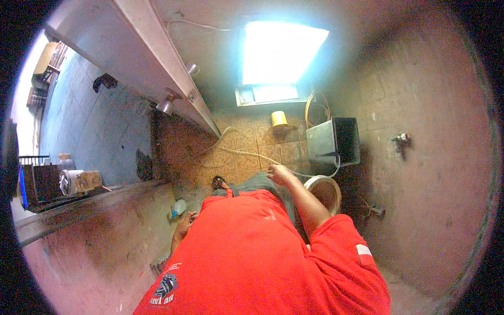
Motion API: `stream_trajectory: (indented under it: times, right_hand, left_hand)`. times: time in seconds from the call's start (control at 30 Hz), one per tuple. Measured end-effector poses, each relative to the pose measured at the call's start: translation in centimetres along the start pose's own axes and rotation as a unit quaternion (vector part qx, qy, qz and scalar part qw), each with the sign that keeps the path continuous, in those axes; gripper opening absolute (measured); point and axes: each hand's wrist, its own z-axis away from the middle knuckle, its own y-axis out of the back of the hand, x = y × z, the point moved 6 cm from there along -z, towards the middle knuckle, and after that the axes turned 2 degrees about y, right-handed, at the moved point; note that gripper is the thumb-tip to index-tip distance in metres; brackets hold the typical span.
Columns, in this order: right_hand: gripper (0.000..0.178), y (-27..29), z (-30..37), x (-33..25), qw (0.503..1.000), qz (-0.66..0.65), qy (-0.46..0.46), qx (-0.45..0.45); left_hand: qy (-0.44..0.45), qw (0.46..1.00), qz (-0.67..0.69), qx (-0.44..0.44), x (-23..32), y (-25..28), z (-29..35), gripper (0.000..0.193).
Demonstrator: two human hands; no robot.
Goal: The person connects a clear plastic hose to a black bucket, secures it with a clamp, and then turns on a faucet to fill the bucket with water.
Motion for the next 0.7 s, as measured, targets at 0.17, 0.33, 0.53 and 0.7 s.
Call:
stream_trajectory:
  times: [0.17,0.33,0.53,0.7]
  right_hand:
    - [0.046,2.7,1.0,1.4,0.997,-0.077,-0.025,0.018]
    - [0.047,2.3,-0.3,5.5,0.999,-0.023,-0.014,0.039]
    - [0.046,7.6,2.7,13.7,0.998,-0.032,-0.032,0.048]
    - [0.038,29.0,13.4,29.2,0.881,-0.040,-0.206,0.425]
  left_hand:
    - [-0.045,0.988,-0.139,0.054,-2.3,1.8,-1.7,0.047]
    - [-0.083,0.962,-0.252,0.059,-7.7,5.4,-5.6,0.040]
    - [-0.058,0.907,-0.406,0.096,-3.7,1.2,-4.3,0.037]
    - [-0.035,0.907,-0.395,0.139,2.2,-4.5,-0.2,0.037]
